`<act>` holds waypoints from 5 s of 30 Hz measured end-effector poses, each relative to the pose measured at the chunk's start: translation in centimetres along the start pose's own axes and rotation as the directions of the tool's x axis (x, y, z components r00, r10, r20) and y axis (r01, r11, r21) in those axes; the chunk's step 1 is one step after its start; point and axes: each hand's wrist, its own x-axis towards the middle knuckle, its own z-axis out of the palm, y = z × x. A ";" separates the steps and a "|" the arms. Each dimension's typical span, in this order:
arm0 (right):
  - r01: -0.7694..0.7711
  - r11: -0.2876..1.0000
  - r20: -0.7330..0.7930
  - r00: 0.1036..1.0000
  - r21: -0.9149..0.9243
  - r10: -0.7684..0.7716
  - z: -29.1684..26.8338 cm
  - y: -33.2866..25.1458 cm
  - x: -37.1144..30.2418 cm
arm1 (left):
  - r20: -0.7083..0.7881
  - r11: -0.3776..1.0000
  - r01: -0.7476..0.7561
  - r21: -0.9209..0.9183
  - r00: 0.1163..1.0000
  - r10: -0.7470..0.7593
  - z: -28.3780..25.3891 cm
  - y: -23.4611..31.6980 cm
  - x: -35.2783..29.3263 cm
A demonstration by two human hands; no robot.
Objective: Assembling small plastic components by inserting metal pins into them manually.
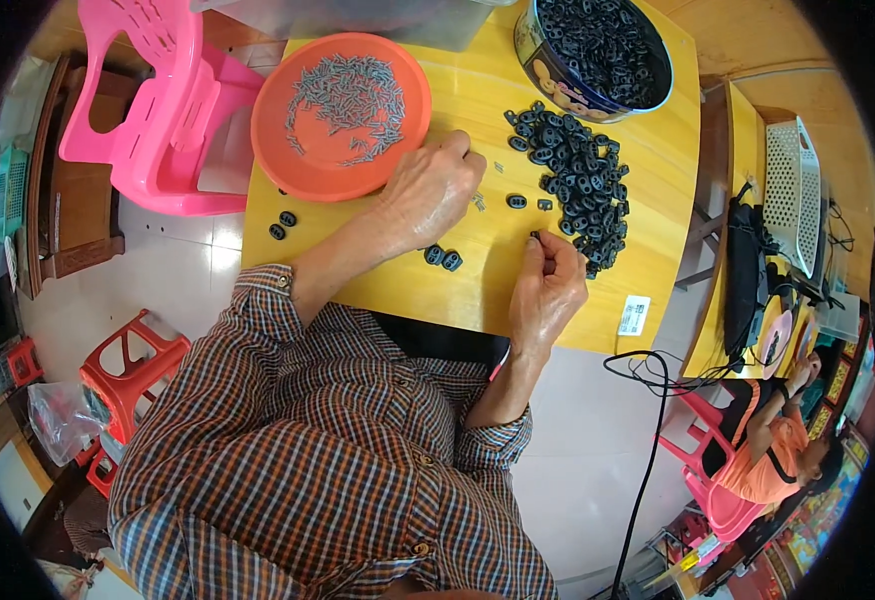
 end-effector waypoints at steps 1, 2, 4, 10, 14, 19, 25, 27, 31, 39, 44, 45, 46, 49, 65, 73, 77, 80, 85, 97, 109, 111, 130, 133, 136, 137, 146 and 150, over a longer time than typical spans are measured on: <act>-0.001 1.000 -0.001 1.000 0.000 0.001 0.0 0.0 0.0 | 0.014 1.000 -0.002 0.022 1.000 0.002 0.0 0.1 0.1; -0.003 1.000 -0.004 1.000 0.022 0.003 0.0 0.1 -0.1 | 0.014 1.000 -0.003 0.022 1.000 0.003 -0.1 0.2 0.1; -0.007 0.999 -0.007 1.000 0.044 0.007 0.1 0.3 -0.2 | 0.028 0.998 -0.008 0.064 1.000 0.006 -0.1 0.4 0.1; -0.268 0.904 0.056 0.963 0.334 0.265 0.0 -0.1 -0.4 | -0.041 0.984 -0.097 0.153 0.994 0.104 0.5 0.4 0.2; -0.408 0.767 0.172 0.911 0.495 0.374 -0.6 -0.9 -0.1 | -0.072 0.977 -0.115 0.182 0.989 0.130 0.7 0.5 0.2; -0.442 0.697 0.232 0.895 0.564 0.380 -0.7 -1.0 -0.1 | -0.108 0.987 -0.087 0.138 0.989 0.103 1.3 0.0 0.3; -0.489 0.589 0.285 0.867 0.644 0.409 -0.5 -0.6 -0.2 | -0.046 0.988 -0.054 0.142 0.997 0.061 1.4 -0.3 0.2; -0.489 0.565 0.290 0.866 0.664 0.408 -0.3 -0.6 -0.3 | -0.042 0.992 -0.046 0.118 0.998 0.051 1.3 -0.4 0.1; -0.486 0.568 0.288 0.867 0.664 0.406 -0.4 -0.6 -0.3 | -0.017 0.993 -0.050 0.106 0.999 0.052 1.0 -0.4 0.1; -0.483 0.585 0.287 0.871 0.652 0.399 -0.4 -0.6 -0.3 | 0.023 0.992 -0.062 0.108 0.998 0.060 0.2 0.8 -0.1; -0.483 0.594 0.288 0.871 0.643 0.397 -0.3 -0.5 -0.3 | 0.020 0.989 -0.078 0.128 0.997 0.076 0.5 1.2 -0.1; -0.479 0.600 0.286 0.874 0.641 0.392 -0.3 -0.4 -0.3 | -0.005 0.981 -0.113 0.160 0.993 0.115 0.5 1.3 0.0; -0.479 0.600 0.287 0.874 0.641 0.391 -0.3 -0.4 -0.3 | -0.030 0.970 -0.145 0.195 0.988 0.154 0.4 1.4 0.0; -0.477 0.602 0.290 0.876 0.640 0.386 -0.3 -0.5 -0.3 | -0.022 0.947 -0.192 0.256 0.979 0.204 0.1 2.0 0.0; -0.304 0.365 0.214 0.940 0.880 0.268 0.7 -0.1 -0.8 | 0.267 0.580 0.201 -0.789 0.963 0.030 1.7 3.5 -0.7; -0.271 0.246 0.201 0.940 0.931 0.274 0.9 0.0 -0.9 | 0.400 0.111 0.387 -0.915 0.907 0.132 2.2 3.5 -1.1; -0.288 0.132 0.247 0.933 0.948 0.263 0.9 -0.4 -0.9 | 0.351 0.052 0.347 -0.936 0.927 0.135 2.7 3.4 -1.2; -0.293 0.096 0.261 0.931 0.951 0.255 0.8 -0.9 -1.0 | 0.353 0.030 0.352 -0.936 0.926 0.133 2.5 3.2 -1.1; -0.300 0.183 0.256 0.939 0.936 0.229 0.5 -0.7 -0.9 | 0.358 0.042 0.356 -0.934 0.931 0.068 1.8 3.6 -1.0; -0.287 0.394 0.200 0.948 0.873 0.249 0.1 -1.3 -1.1 | 0.362 0.109 0.355 -0.928 0.931 0.045 1.3 3.1 -0.8; -0.296 0.387 0.212 0.946 0.873 0.245 0.1 -1.3 -1.2 | 0.350 0.099 0.348 -0.932 0.937 0.008 1.5 3.1 -0.9; -0.298 0.378 0.215 0.945 0.877 0.246 0.1 -1.3 -1.3 | 0.341 0.106 0.339 -0.935 0.940 0.009 1.6 3.1 -0.9; -0.225 0.412 0.129 0.960 0.883 0.247 0.7 -1.3 -1.4 | 0.401 0.157 0.389 -0.908 0.915 0.049 1.5 3.0 -0.7; -0.194 0.480 0.077 0.965 0.856 0.252 0.9 -1.2 -1.4 | 0.404 0.179 0.388 -0.904 0.913 0.059 1.5 3.1 -0.8; -0.168 0.533 0.034 0.967 0.829 0.252 1.1 -1.0 -1.5 | 0.403 0.182 0.386 -0.904 0.913 0.067 1.7 3.3 -0.9; -0.155 0.565 0.012 0.969 0.811 0.248 1.2 -0.9 -1.6 | 0.404 0.182 0.387 -0.904 0.912 0.068 1.7 3.4 -0.9; -0.028 0.685 -0.112 0.981 0.728 0.158 2.2 -0.4 -2.0 | 0.460 0.134 0.450 -0.883 0.886 0.061 2.1 3.5 -1.0; 0.020 0.743 -0.211 0.963 0.669 0.165 2.8 -0.5 -1.6 | 0.414 0.074 0.409 -0.910 0.908 0.071 2.3 3.5 -1.1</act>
